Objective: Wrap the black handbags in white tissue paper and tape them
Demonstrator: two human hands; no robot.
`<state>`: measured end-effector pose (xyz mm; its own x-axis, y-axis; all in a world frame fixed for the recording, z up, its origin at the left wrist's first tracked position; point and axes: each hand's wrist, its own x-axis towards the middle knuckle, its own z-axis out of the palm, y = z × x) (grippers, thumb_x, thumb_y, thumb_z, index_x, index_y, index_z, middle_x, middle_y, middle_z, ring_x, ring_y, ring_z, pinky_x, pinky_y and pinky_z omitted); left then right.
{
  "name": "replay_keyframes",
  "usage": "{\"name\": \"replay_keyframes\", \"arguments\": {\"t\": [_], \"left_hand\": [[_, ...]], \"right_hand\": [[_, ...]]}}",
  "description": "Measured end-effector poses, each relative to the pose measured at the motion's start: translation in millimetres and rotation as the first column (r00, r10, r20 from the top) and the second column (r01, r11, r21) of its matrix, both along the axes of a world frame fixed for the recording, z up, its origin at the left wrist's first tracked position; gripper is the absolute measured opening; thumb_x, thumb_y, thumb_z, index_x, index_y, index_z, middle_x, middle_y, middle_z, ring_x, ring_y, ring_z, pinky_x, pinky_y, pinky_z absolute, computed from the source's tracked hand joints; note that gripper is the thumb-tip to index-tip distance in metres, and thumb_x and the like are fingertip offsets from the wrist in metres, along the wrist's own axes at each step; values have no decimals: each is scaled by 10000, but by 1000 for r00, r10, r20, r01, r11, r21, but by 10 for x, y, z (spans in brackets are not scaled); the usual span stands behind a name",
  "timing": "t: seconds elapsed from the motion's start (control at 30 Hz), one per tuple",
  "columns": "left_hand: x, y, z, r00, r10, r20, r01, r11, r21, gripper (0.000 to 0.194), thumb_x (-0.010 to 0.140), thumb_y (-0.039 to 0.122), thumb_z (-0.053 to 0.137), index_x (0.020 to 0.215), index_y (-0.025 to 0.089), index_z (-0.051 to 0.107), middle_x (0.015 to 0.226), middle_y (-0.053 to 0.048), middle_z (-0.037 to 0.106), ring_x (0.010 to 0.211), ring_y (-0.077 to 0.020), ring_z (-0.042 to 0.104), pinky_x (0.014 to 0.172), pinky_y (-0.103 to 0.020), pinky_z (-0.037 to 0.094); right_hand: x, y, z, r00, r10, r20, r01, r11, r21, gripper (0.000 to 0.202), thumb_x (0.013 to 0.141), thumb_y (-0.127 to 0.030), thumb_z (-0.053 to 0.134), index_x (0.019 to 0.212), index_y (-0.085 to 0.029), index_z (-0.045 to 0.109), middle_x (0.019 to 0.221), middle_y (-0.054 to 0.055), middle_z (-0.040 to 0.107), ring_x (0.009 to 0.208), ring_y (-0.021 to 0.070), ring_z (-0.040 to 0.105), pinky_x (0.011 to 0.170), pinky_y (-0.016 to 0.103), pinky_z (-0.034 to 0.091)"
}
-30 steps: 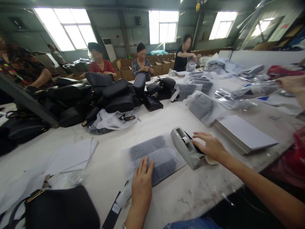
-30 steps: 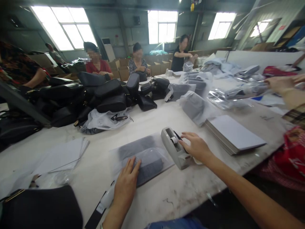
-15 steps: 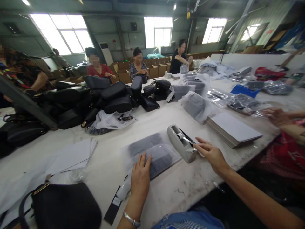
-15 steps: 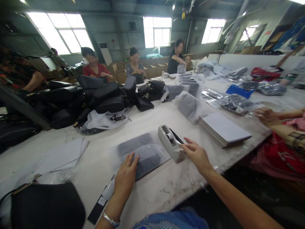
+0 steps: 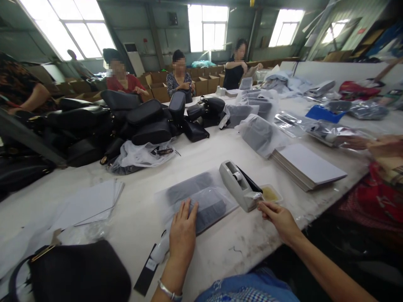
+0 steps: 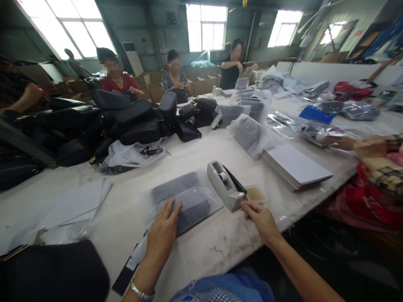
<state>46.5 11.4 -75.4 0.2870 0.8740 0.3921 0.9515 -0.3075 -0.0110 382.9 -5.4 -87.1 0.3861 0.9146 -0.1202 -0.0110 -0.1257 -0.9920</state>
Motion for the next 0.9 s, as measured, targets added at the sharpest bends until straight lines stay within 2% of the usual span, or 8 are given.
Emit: {"name": "replay_keyframes", "arguments": {"t": [0.1, 0.17, 0.3, 0.4, 0.57, 0.67, 0.77, 0.9], "left_hand": [[11, -2, 41, 1000, 8, 21, -8, 1000, -18, 471, 951, 123, 494, 1399, 266, 514, 1492, -70, 471, 1371, -268, 438, 1047, -419, 479], [9, -2, 81, 999, 7, 45, -6, 1000, -31, 458, 951, 143, 511, 1390, 273, 522, 1486, -50, 482, 1359, -265, 452, 1034, -422, 491], [-71, 27, 143, 991, -37, 129, 45, 997, -58, 477, 947, 164, 527, 1416, 237, 485, 1464, -45, 509, 1337, -244, 479, 1033, -411, 503], [-188, 87, 127, 977, -58, 207, 71, 996, -59, 508, 951, 94, 455, 1442, 223, 446, 1449, -45, 526, 1292, -208, 527, 1029, -379, 513], [-348, 205, 41, 949, -61, 308, 74, 997, -30, 580, 924, 3, 363, 1442, 250, 445, 1482, -37, 486, 1282, -198, 532, 1026, -368, 519], [-407, 272, 28, 923, -48, 381, 52, 999, -2, 571, 934, 27, 387, 1462, 244, 413, 1490, -62, 471, 1311, -212, 493, 1074, -400, 481], [-470, 333, 37, 884, -20, 467, 22, 1000, 2, 584, 928, 91, 498, 1480, 237, 376, 1482, -85, 471, 1319, -230, 473, 1100, -427, 455], [-552, 384, -2, 821, 33, 570, -20, 999, -29, 668, 896, 169, 611, 1498, 256, 336, 1515, -93, 419, 1368, -252, 419, 1140, -467, 402]], "right_hand": [[111, 26, -15, 943, 17, 332, -16, 1000, -8, 494, 705, -633, 737, 887, -175, 776, 619, 17, 626, 639, 171, 569, 621, 272, 469], [172, -20, 8, 889, 53, 455, -48, 999, -22, 501, 727, -657, 698, 875, -186, 777, 629, 28, 648, 613, 183, 584, 600, 280, 477], [153, -127, 203, 757, 162, 633, -294, 950, 108, 375, 831, -552, 661, 947, -214, 776, 860, 59, 728, 732, 211, 655, 695, 305, 538], [-33, -54, 498, 565, 268, 781, -590, 792, 155, 219, 930, -361, 606, 1030, -236, 756, 987, 56, 724, 903, 201, 668, 827, 304, 531], [-620, 371, 1010, 269, 385, 883, -878, 474, 61, 174, 952, -244, 573, 1009, -203, 732, 887, 50, 688, 813, 142, 642, 741, 249, 495], [-1046, 702, 1170, 113, 450, 886, -961, 275, -17, 170, 940, -278, 589, 932, -184, 731, 826, 40, 670, 748, 125, 621, 701, 235, 468], [-1467, 1041, 1221, -38, 453, 891, -990, 102, -94, 190, 924, -310, 602, 864, -182, 728, 747, 18, 649, 691, 113, 599, 658, 224, 438], [-1960, 1425, 1229, -291, 321, 901, -953, -10, -304, 171, 885, -315, 626, 804, -199, 723, 734, 3, 655, 662, 114, 579, 582, 232, 367]]}}
